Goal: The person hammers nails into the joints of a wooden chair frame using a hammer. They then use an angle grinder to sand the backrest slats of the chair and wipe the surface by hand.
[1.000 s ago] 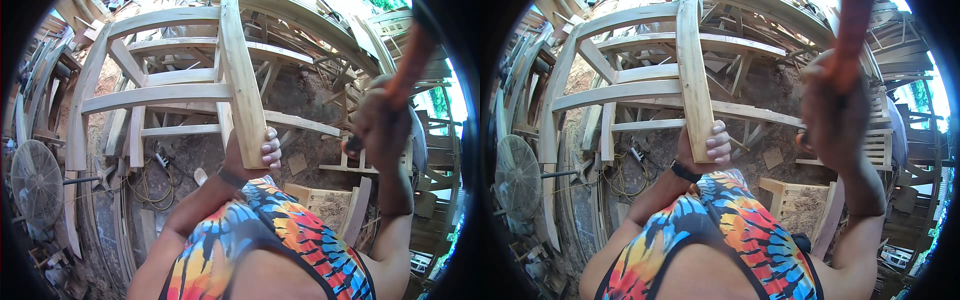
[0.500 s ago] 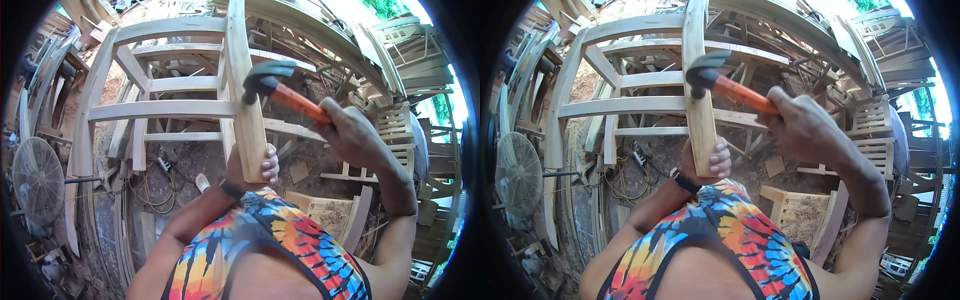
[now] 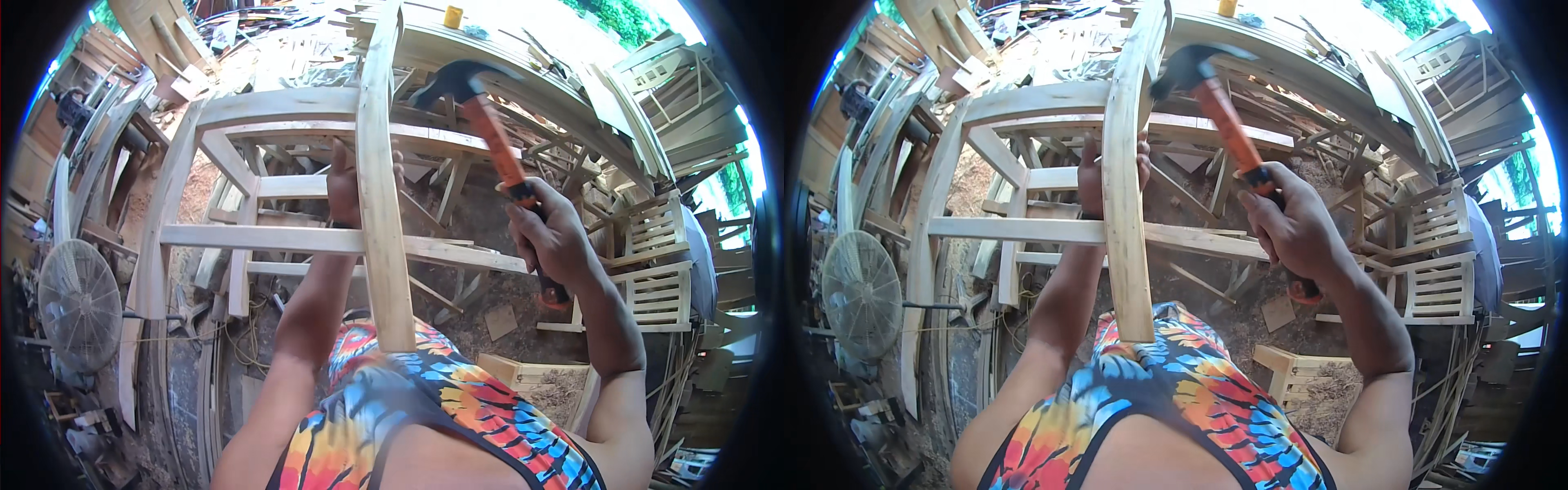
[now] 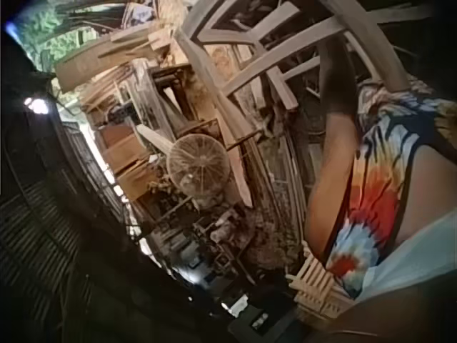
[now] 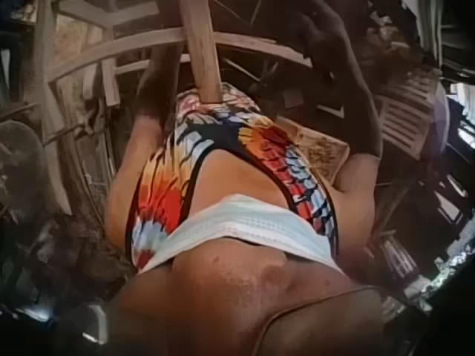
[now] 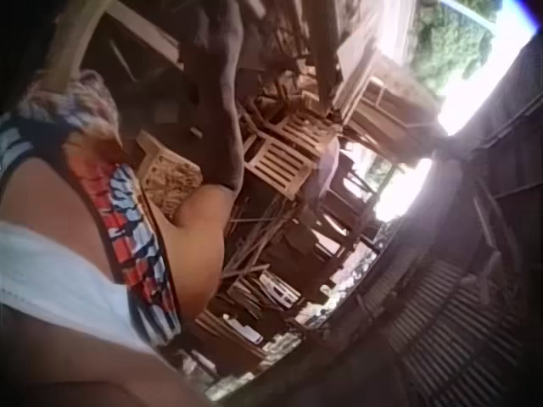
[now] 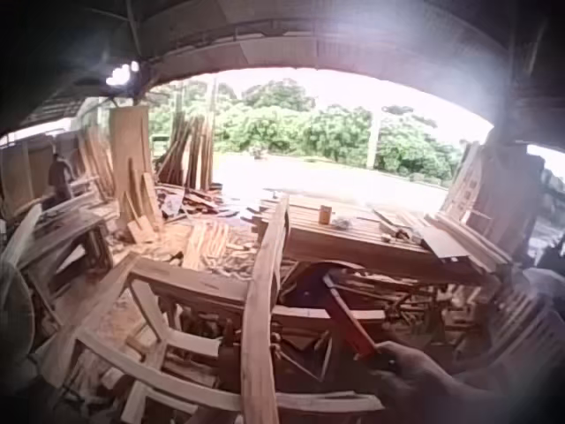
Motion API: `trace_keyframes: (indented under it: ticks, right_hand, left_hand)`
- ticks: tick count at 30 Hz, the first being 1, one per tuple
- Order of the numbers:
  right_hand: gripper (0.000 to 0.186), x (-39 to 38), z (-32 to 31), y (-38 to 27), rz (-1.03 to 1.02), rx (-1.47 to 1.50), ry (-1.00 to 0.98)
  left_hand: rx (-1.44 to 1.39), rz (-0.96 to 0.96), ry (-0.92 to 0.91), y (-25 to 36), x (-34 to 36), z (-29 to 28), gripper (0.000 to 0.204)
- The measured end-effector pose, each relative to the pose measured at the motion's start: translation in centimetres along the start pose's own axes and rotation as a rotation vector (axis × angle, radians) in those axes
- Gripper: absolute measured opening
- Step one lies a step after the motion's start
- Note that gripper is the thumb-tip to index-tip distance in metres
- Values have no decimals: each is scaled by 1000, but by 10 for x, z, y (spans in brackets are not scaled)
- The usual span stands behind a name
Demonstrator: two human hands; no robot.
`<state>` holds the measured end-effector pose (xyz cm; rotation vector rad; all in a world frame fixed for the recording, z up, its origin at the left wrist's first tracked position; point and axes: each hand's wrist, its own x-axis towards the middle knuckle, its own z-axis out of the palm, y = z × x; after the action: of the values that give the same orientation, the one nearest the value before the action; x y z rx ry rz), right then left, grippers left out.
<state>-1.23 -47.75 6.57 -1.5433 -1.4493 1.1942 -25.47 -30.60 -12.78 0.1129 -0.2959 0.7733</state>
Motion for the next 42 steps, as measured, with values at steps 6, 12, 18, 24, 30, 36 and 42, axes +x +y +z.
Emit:
trace_keyframes:
  ticks: [6, 12, 18, 24, 30, 36, 42]
  right_hand:
    - [20, 50, 24, -5, -236, -507, 157]
    - [24, 89, 27, -5, -158, -640, 69]
    - [25, 85, 36, -54, -439, -508, 323]
    - [19, 106, 18, -9, -279, -820, 36]
    - [17, 104, 26, -39, -391, -588, 182]
    - [27, 129, 6, -39, -135, -826, -65]
    - [27, 117, 18, -39, -221, -719, 135]
  left_hand:
    - [-12, -182, 95, 27, 22, -24, 74]
    - [161, -107, 250, 14, 29, -3, 68]
    - [194, -64, 326, 22, 21, 3, 72]
    - [161, -106, 401, 10, 34, 12, 79]
    - [205, -46, 500, 14, 24, 11, 78]
    - [186, -99, 471, 11, 34, 14, 73]
    - [188, -69, 515, 14, 25, 12, 73]
